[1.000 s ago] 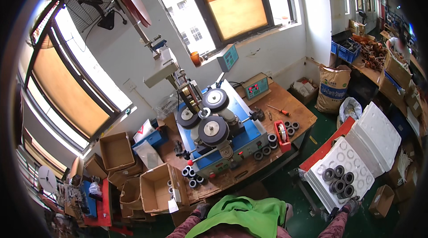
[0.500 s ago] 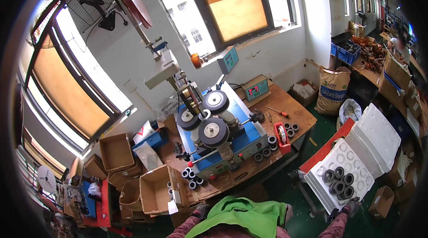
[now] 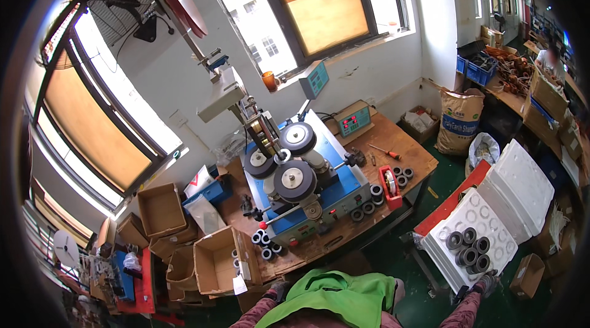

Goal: Operating a coil winding machine to wrap wire around metal cylinders, then taping the end and placing the finished parts in a tray.

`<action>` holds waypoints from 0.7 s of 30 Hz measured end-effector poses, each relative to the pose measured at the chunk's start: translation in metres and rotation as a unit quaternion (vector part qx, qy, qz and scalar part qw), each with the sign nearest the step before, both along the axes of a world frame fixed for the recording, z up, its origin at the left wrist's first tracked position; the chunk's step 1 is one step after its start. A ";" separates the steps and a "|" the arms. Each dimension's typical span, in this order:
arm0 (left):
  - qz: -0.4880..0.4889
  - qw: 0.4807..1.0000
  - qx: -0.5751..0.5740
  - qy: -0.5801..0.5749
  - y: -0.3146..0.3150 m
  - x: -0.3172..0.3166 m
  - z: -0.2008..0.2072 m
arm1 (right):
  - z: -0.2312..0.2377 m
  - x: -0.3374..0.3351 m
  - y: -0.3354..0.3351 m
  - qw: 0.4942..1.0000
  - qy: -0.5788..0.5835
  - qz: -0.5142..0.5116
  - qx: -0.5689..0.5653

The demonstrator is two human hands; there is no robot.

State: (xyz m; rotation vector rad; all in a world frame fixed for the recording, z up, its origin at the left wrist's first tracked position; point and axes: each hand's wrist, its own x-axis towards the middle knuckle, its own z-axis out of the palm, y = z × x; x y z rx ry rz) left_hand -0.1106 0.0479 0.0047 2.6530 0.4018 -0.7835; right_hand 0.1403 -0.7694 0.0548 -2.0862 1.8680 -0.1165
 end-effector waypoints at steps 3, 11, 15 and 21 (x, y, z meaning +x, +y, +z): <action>-0.014 1.000 0.003 -0.003 -0.003 -0.001 0.008 | -0.004 0.003 -0.003 1.000 0.008 -0.001 -0.004; 0.001 1.000 0.002 -0.028 -0.012 0.000 0.027 | 0.012 -0.003 0.014 1.000 0.013 -0.010 -0.020; 0.039 0.998 -0.016 -0.054 -0.011 -0.005 0.027 | 0.032 -0.002 0.035 0.999 0.005 -0.001 -0.047; -0.023 0.996 0.017 -0.081 -0.007 0.001 0.024 | 0.011 -0.004 0.005 1.000 0.015 0.007 0.001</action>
